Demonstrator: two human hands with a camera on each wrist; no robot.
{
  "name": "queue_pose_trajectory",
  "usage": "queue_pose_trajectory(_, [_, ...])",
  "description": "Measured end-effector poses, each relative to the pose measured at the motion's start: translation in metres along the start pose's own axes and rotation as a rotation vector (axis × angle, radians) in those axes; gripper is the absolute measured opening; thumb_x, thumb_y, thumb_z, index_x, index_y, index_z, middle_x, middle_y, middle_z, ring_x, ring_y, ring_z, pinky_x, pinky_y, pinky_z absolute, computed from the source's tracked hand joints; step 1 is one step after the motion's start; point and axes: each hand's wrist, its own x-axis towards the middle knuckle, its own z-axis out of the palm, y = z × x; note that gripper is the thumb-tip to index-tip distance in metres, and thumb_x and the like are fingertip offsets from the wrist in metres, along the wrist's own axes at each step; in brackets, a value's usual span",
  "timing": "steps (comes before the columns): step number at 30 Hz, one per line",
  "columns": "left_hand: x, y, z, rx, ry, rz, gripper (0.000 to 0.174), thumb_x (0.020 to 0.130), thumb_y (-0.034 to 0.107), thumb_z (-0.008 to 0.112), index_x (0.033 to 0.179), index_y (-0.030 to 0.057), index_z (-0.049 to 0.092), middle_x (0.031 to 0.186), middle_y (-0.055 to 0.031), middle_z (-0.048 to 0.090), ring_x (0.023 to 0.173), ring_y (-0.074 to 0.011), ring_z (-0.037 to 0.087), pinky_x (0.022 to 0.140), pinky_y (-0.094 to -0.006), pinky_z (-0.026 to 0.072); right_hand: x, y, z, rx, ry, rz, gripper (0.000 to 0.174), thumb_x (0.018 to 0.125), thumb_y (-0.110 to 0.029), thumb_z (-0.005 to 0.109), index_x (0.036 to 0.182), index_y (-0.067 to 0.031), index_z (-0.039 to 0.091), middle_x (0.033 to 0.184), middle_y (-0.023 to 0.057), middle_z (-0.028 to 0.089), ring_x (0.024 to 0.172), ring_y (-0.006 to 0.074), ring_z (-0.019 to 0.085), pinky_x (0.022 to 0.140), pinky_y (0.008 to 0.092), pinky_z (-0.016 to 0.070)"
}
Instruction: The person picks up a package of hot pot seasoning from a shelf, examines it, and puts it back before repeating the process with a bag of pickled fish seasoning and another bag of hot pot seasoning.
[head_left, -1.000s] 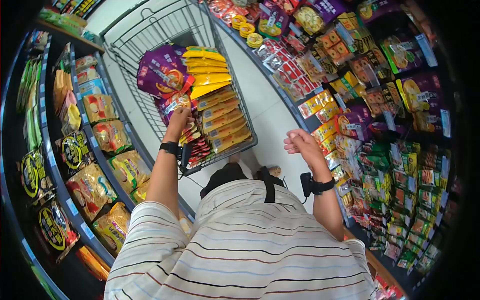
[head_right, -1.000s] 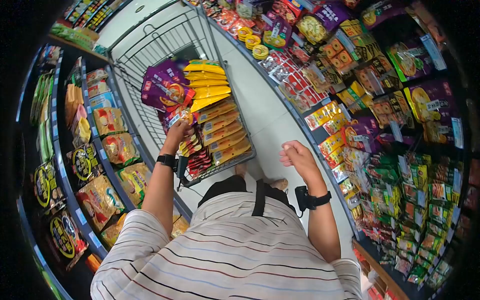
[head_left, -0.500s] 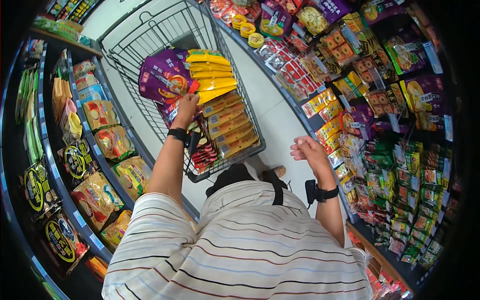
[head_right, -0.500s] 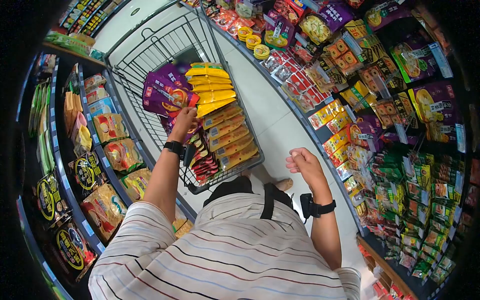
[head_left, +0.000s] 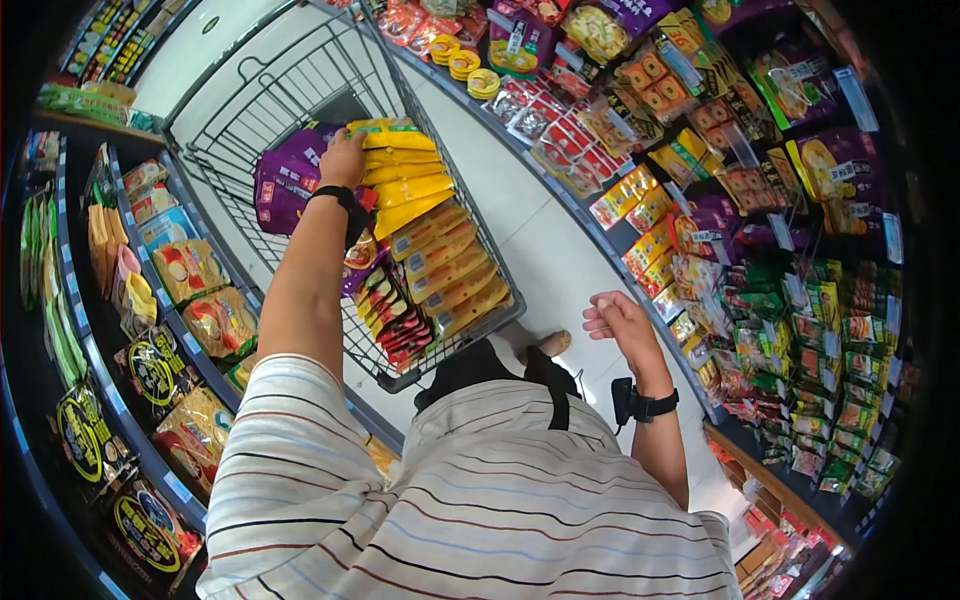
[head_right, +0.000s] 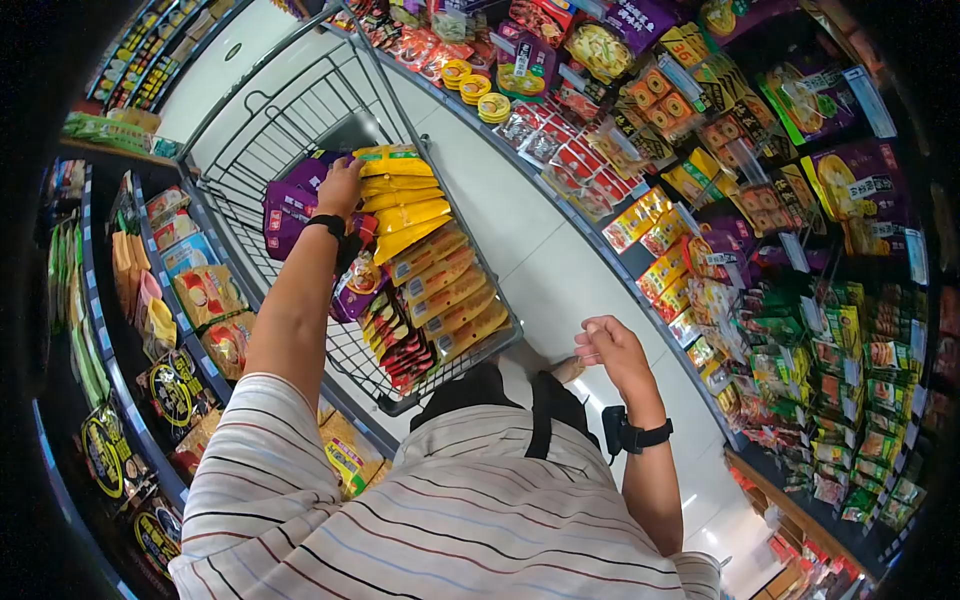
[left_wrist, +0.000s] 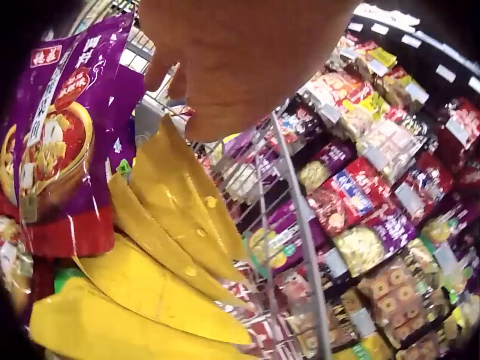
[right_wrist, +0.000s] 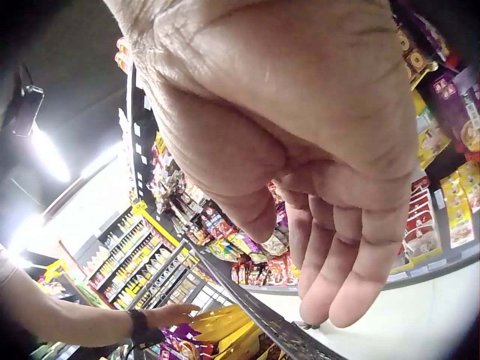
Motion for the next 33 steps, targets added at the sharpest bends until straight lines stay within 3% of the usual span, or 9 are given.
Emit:
queue_pose_trajectory(5, [0.017, -0.001, 0.005, 0.049, -0.186, 0.079, 0.025, 0.096, 0.017, 0.051, 0.112, 0.0156, 0.07, 0.12, -0.0121, 0.065, 0.103, -0.0342, 0.068, 0.084, -0.0445, 0.0571, -0.006, 0.009, -0.005, 0.044, 0.032, 0.021, 0.027, 0.106, -0.024, 0.049, 0.116, -0.0013, 0.061, 0.102, 0.0114, 0.07, 0.087, 0.0184, 0.069, 0.079, 0.0313, 0.0567])
queue_pose_trajectory(11, [0.016, 0.004, -0.021, 0.074, 0.088, 0.155, 0.018, 0.091, 0.014, 0.055, 0.104, 0.0149, 0.069, 0.102, -0.0052, 0.069, 0.096, -0.0308, 0.069, 0.077, -0.0401, 0.0574, -0.004, 0.012, -0.007, 0.062, 0.023, 0.003, 0.028, 0.106, -0.027, 0.05, 0.116, -0.0018, 0.061, 0.102, 0.0111, 0.069, 0.087, 0.0182, 0.069, 0.079, 0.0313, 0.0566])
queue_pose_trajectory(14, [0.021, -0.01, -0.052, 0.008, 0.268, 0.217, 0.018, 0.093, 0.015, 0.054, 0.107, 0.0143, 0.066, 0.1, -0.0076, 0.069, 0.095, -0.0324, 0.068, 0.077, -0.0422, 0.0563, -0.001, 0.011, -0.005, 0.063, 0.003, -0.015, 0.029, 0.106, -0.027, 0.051, 0.115, -0.0016, 0.061, 0.101, 0.0106, 0.069, 0.085, 0.0173, 0.068, 0.078, 0.0308, 0.0563])
queue_pose_trajectory(17, [0.024, -0.012, -0.108, -0.108, 0.212, 0.142, 0.018, 0.098, 0.018, 0.052, 0.107, 0.0122, 0.066, 0.102, -0.0104, 0.069, 0.096, -0.0348, 0.067, 0.079, -0.0451, 0.0551, 0.007, 0.008, 0.0, 0.051, -0.033, -0.037, 0.028, 0.106, -0.027, 0.051, 0.115, -0.0019, 0.061, 0.102, 0.0103, 0.069, 0.085, 0.0166, 0.067, 0.078, 0.0301, 0.0557])
queue_pose_trajectory(21, [0.011, -0.012, -0.188, -0.43, 0.183, 0.315, 0.016, 0.099, 0.017, 0.056, 0.104, 0.0052, 0.065, 0.098, -0.0154, 0.069, 0.093, -0.0383, 0.066, 0.078, -0.0448, 0.0526, 0.018, -0.013, 0.016, 0.031, -0.099, -0.127, 0.028, 0.105, -0.026, 0.054, 0.117, -0.0018, 0.061, 0.102, 0.0094, 0.07, 0.087, 0.0159, 0.068, 0.077, 0.0291, 0.0549])
queue_pose_trajectory(25, [-0.023, 0.006, -0.263, -0.616, 0.024, 0.278, 0.019, 0.1, 0.017, 0.058, 0.11, 0.0017, 0.065, 0.091, -0.0185, 0.068, 0.083, -0.0344, 0.066, 0.076, -0.0388, 0.0519, 0.031, -0.053, 0.038, -0.033, -0.162, -0.342, 0.039, 0.099, -0.026, 0.065, 0.127, 0.0001, 0.056, 0.117, 0.014, 0.067, 0.108, 0.0216, 0.065, 0.092, 0.0332, 0.0526])
queue_pose_trajectory(26, [-0.033, 0.012, -0.279, -0.625, 0.011, 0.301, 0.021, 0.102, 0.018, 0.057, 0.111, 0.0011, 0.065, 0.088, -0.0147, 0.067, 0.079, -0.0251, 0.063, 0.076, -0.0344, 0.0506, 0.038, -0.061, 0.044, -0.068, -0.171, -0.455, 0.045, 0.097, -0.026, 0.068, 0.131, 0.0005, 0.053, 0.123, 0.0156, 0.065, 0.114, 0.0234, 0.063, 0.097, 0.0348, 0.0508])
queue_pose_trajectory(30, [-0.07, 0.046, -0.336, -0.703, -0.127, 0.375, 0.02, 0.104, 0.018, 0.055, 0.109, -0.0001, 0.064, 0.085, -0.0036, 0.062, 0.083, -0.0118, 0.055, 0.08, -0.0285, 0.0475, 0.033, -0.116, 0.076, -0.141, -0.226, -0.743, 0.068, 0.092, -0.025, 0.075, 0.145, 0.0008, 0.041, 0.143, 0.0213, 0.052, 0.132, 0.0277, 0.052, 0.113, 0.0393, 0.0403])
queue_pose_trajectory(33, [-0.088, 0.067, -0.353, -0.823, -0.193, 0.389, 0.025, 0.106, 0.023, 0.056, 0.113, 0.0008, 0.065, 0.09, 0.0015, 0.062, 0.086, -0.008, 0.054, 0.081, -0.0256, 0.0468, 0.026, -0.141, 0.092, -0.21, -0.284, -0.824, 0.074, 0.092, -0.023, 0.076, 0.149, -0.0003, 0.037, 0.147, 0.0205, 0.048, 0.134, 0.0268, 0.05, 0.114, 0.0392, 0.039])
